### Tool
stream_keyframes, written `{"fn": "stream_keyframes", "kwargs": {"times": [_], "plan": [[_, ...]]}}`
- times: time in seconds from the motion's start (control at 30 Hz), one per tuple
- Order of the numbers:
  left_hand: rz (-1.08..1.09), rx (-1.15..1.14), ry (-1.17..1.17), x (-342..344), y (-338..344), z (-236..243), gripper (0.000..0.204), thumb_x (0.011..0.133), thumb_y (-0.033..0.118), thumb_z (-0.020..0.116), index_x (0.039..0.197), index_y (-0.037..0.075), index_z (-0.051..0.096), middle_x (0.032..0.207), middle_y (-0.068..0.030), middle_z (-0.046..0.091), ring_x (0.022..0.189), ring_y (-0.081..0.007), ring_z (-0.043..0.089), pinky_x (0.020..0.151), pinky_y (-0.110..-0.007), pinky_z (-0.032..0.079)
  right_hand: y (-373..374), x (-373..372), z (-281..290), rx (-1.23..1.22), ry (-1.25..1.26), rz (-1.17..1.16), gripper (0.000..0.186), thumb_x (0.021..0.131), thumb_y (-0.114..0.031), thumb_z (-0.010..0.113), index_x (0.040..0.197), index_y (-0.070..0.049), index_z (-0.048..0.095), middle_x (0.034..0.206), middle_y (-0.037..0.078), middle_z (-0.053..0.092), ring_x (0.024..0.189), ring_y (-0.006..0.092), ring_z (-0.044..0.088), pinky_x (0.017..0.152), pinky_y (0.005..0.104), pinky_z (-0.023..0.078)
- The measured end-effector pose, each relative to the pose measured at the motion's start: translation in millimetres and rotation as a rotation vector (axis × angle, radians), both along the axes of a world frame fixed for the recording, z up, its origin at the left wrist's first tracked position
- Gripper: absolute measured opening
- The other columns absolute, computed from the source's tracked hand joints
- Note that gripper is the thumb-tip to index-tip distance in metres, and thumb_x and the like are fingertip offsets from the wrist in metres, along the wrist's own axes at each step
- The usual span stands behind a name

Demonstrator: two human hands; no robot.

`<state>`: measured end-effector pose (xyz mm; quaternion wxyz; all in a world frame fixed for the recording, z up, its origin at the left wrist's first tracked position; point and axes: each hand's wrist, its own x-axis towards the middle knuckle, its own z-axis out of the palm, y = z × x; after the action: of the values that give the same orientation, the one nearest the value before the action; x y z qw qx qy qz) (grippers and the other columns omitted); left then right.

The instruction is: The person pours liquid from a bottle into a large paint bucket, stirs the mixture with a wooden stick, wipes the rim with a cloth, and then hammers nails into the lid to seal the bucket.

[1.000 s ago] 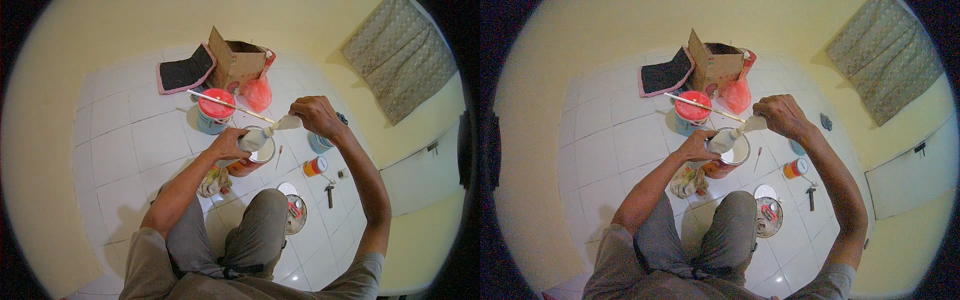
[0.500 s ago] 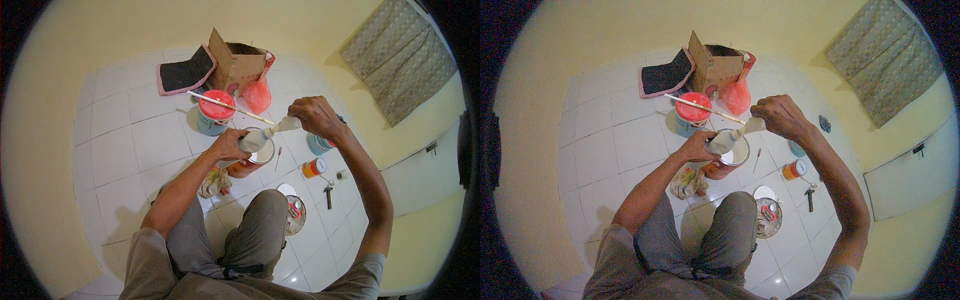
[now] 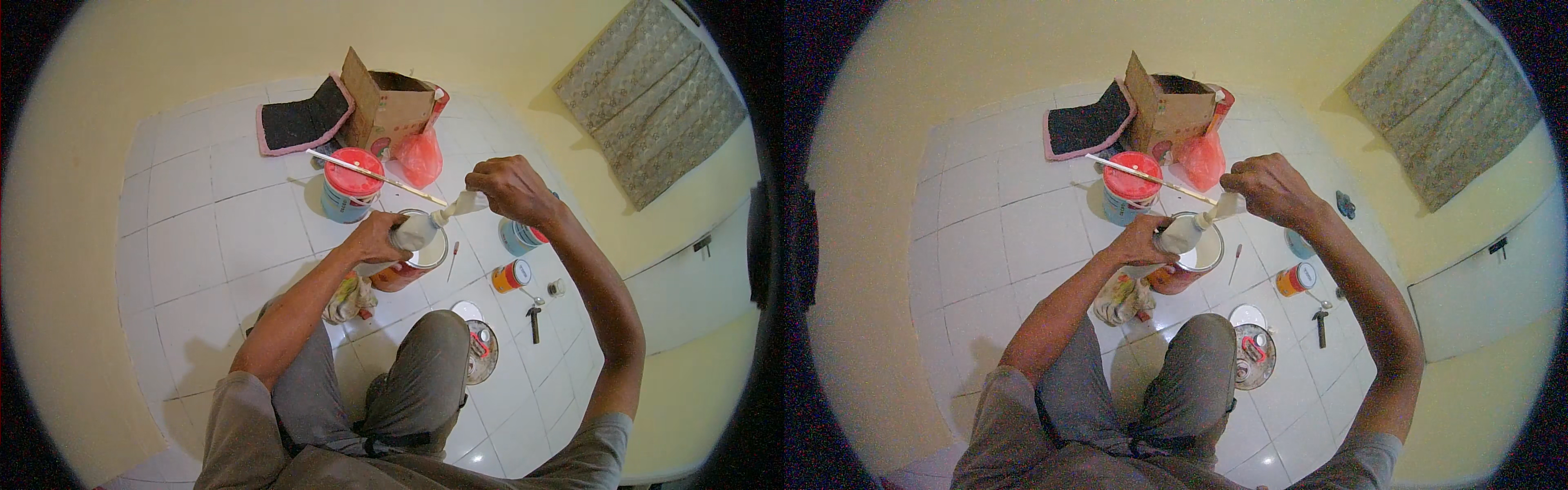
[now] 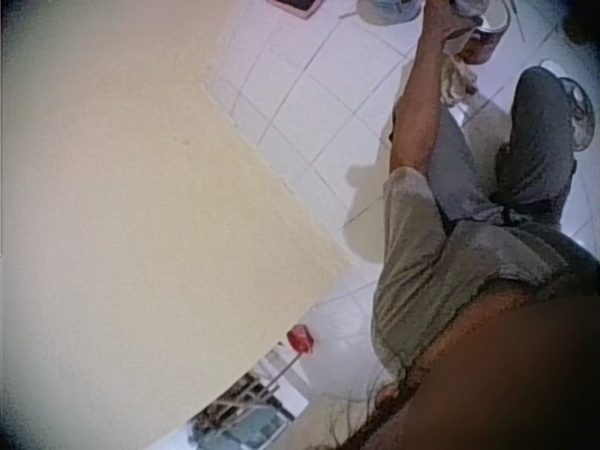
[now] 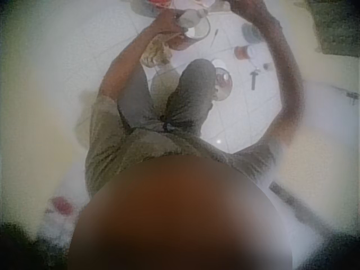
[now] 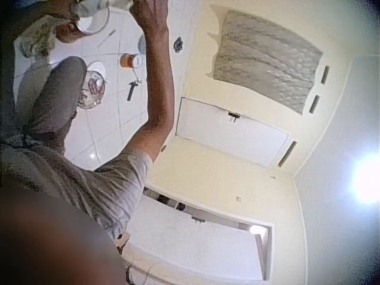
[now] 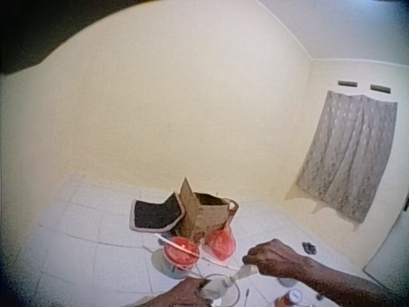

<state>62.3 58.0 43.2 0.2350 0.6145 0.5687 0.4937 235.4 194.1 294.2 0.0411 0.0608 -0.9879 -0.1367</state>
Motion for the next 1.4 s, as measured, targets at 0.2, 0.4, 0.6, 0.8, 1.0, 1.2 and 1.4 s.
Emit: {"fn": "stream_keyframes", "kwargs": {"times": [0.2, 0.4, 0.6, 0.8, 1.0, 1.2, 1.4], "plan": [[-0.017, -0.010, -0.007, 1.5, -1.1, 3.9, 0.071, 0.060, 0.030, 0.093, 0.118, -0.004, 0.070, 0.110, -0.0204, 0.075, 0.101, -0.0299, 0.074, 0.094, -0.040, 0.057, -4.0, -5.0, 2.8, 0.026, -0.010, 0.017, 0.020, 0.070, 0.006, 0.066, 0.087, -0.005, 0.067, 0.079, 0.010, 0.064, 0.077, 0.0314, 0.066, 0.063, 0.0452, 0.051], [-0.032, -0.004, -0.012, 2.1, -0.7, 4.0, 0.071, 0.060, 0.029, 0.093, 0.120, -0.003, 0.071, 0.111, -0.0199, 0.075, 0.102, -0.0295, 0.074, 0.095, -0.039, 0.056, -7.0, -9.6, 4.0, 0.072, -0.091, 0.013, 0.020, 0.071, 0.001, 0.066, 0.090, -0.004, 0.063, 0.080, 0.013, 0.066, 0.082, 0.0356, 0.069, 0.070, 0.0482, 0.055], [-0.024, -0.055, 0.014, 3.0, -2.4, 10.3, 0.074, 0.060, 0.026, 0.094, 0.124, -0.002, 0.069, 0.114, -0.0195, 0.075, 0.105, -0.0287, 0.073, 0.098, -0.039, 0.056, -9.2, -11.3, 2.3, 0.124, -0.109, 0.024, 0.015, 0.075, -0.002, 0.066, 0.089, -0.004, 0.062, 0.080, 0.013, 0.065, 0.081, 0.0360, 0.069, 0.068, 0.0474, 0.056], [-0.039, -0.030, -0.005, 0.6, -4.4, 7.1, 0.073, 0.061, 0.023, 0.093, 0.125, -0.002, 0.068, 0.116, -0.0189, 0.075, 0.105, -0.0278, 0.073, 0.099, -0.040, 0.055, -14.8, -15.2, 3.1, 0.175, -0.139, 0.046, 0.012, 0.080, -0.007, 0.066, 0.092, -0.005, 0.062, 0.079, 0.013, 0.065, 0.081, 0.0345, 0.070, 0.068, 0.0463, 0.057], [-0.047, -0.025, -0.059, 2.0, -5.0, 7.9, 0.072, 0.061, 0.023, 0.094, 0.123, -0.003, 0.069, 0.114, -0.0195, 0.075, 0.104, -0.0285, 0.073, 0.097, -0.040, 0.056, -14.3, -13.1, 2.3, 0.195, -0.156, 0.021, 0.011, 0.082, -0.008, 0.065, 0.092, -0.005, 0.063, 0.079, 0.013, 0.066, 0.081, 0.0340, 0.071, 0.068, 0.0461, 0.058], [-0.042, -0.006, -0.005, 0.9, -4.1, 7.8, 0.072, 0.059, 0.023, 0.095, 0.121, -0.004, 0.070, 0.111, -0.0189, 0.076, 0.102, -0.0274, 0.073, 0.095, -0.040, 0.056, -14.6, -12.1, 1.9, 0.210, -0.154, 0.014, 0.012, 0.082, -0.007, 0.065, 0.094, -0.005, 0.063, 0.080, 0.013, 0.065, 0.081, 0.0334, 0.071, 0.068, 0.0453, 0.058], [-0.066, 0.021, -0.030, -1.1, -0.7, -2.6, 0.072, 0.059, 0.022, 0.095, 0.121, -0.004, 0.070, 0.112, -0.0176, 0.076, 0.103, -0.0257, 0.073, 0.096, -0.040, 0.056, -18.2, -14.0, 1.0, 0.215, -0.168, 0.017, 0.011, 0.083, -0.007, 0.065, 0.093, -0.005, 0.062, 0.080, 0.014, 0.065, 0.081, 0.0337, 0.071, 0.069, 0.0460, 0.058]]}}
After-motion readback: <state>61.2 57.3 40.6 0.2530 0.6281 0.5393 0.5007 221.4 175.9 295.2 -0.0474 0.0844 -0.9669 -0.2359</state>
